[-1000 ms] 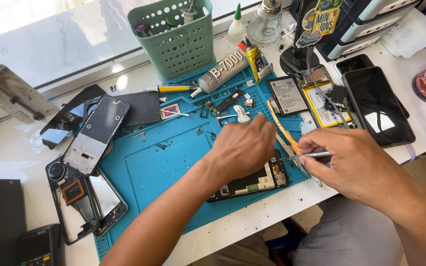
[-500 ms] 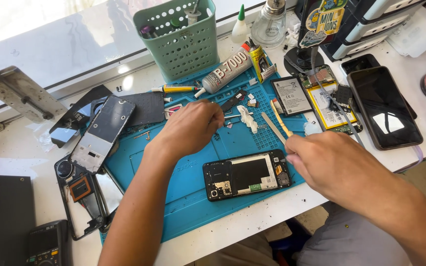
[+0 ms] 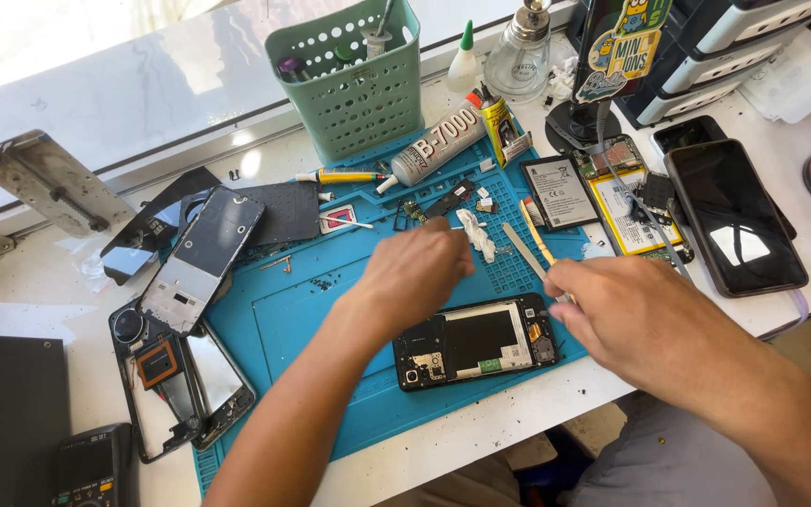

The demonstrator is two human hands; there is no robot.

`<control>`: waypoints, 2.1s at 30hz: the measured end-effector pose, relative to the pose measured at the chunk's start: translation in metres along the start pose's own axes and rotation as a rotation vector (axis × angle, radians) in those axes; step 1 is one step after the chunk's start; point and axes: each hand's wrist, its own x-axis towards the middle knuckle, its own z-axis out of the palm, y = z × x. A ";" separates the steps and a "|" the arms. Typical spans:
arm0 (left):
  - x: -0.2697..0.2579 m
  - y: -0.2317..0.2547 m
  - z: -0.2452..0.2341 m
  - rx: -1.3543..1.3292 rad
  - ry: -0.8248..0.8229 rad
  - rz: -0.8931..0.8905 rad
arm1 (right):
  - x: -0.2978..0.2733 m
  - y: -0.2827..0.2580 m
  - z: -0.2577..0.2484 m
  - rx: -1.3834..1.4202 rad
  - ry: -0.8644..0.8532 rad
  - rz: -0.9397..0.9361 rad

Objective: Disassembling and reassembling a mobile phone on a repair bench

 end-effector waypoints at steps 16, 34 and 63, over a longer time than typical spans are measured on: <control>0.010 0.018 0.041 0.038 0.315 0.306 | -0.003 -0.001 0.003 0.069 0.061 0.020; 0.014 0.041 0.077 -0.166 0.176 0.250 | -0.023 -0.014 -0.017 0.256 0.080 0.044; 0.075 -0.045 0.199 0.191 0.540 0.302 | -0.073 0.018 0.071 1.182 0.564 0.283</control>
